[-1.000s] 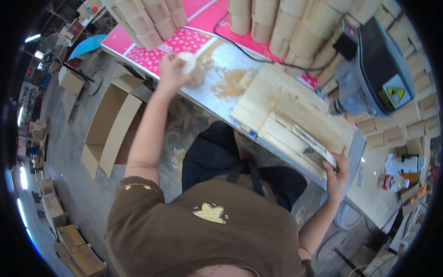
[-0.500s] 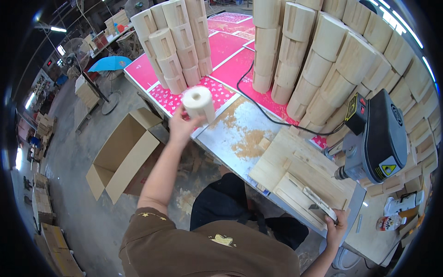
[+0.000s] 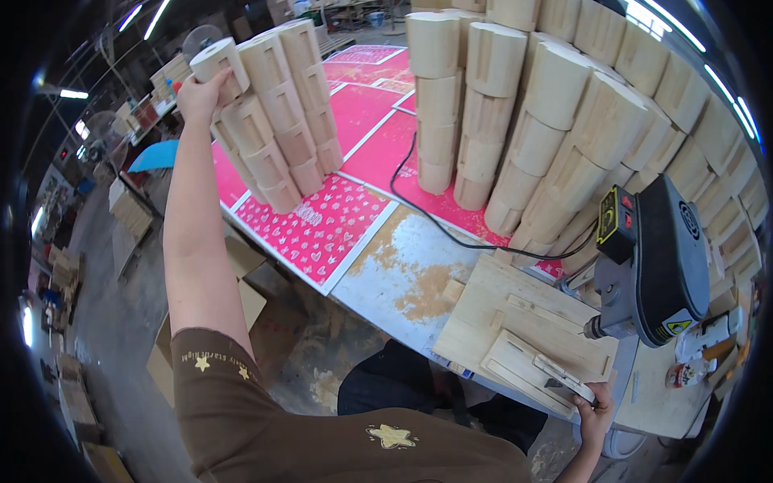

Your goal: Drilling holes into cylindrical wood blocks using a drill press in a woodworking factory.

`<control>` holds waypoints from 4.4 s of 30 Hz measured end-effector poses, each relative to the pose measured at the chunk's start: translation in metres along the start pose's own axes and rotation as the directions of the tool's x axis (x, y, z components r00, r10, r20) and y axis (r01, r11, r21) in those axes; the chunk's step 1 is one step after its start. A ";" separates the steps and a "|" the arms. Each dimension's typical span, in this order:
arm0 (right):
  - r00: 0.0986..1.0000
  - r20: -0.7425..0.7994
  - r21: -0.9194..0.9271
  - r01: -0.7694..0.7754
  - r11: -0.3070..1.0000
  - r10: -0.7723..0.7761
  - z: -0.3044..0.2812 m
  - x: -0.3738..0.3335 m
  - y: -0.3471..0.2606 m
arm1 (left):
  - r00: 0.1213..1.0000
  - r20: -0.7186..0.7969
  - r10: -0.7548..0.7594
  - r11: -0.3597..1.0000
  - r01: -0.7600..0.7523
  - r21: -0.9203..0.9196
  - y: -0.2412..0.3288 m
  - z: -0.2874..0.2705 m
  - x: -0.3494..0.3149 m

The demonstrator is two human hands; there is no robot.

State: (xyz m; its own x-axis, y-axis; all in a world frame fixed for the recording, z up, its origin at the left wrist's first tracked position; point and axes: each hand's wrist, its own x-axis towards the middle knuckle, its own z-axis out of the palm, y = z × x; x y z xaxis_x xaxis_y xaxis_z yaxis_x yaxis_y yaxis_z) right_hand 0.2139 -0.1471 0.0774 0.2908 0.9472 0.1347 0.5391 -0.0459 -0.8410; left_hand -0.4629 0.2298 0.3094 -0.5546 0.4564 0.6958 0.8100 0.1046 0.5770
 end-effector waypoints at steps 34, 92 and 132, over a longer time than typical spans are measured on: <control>0.997 -0.065 -0.028 0.026 0.999 -0.028 0.008 0.002 -0.013 | 0.982 0.090 0.168 0.799 -0.082 -0.596 0.215 0.176 -0.172; 0.944 0.235 0.000 0.240 0.971 -0.234 0.007 0.038 -0.007 | 0.289 0.884 0.366 0.196 0.905 -0.377 0.183 0.006 -0.538; 0.739 -0.638 0.293 0.494 0.818 -0.218 -0.213 0.227 -0.006 | 0.478 0.664 0.575 0.721 0.087 -0.688 0.166 0.021 -0.566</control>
State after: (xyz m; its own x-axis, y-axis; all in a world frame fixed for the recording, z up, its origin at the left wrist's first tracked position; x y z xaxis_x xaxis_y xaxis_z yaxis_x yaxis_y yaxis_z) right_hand 0.4452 0.0009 0.2244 0.6014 0.5075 0.6170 0.3532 0.5238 -0.7752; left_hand -0.0106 0.0073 0.0028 0.3272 0.8648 0.3809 0.4046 -0.4925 0.7706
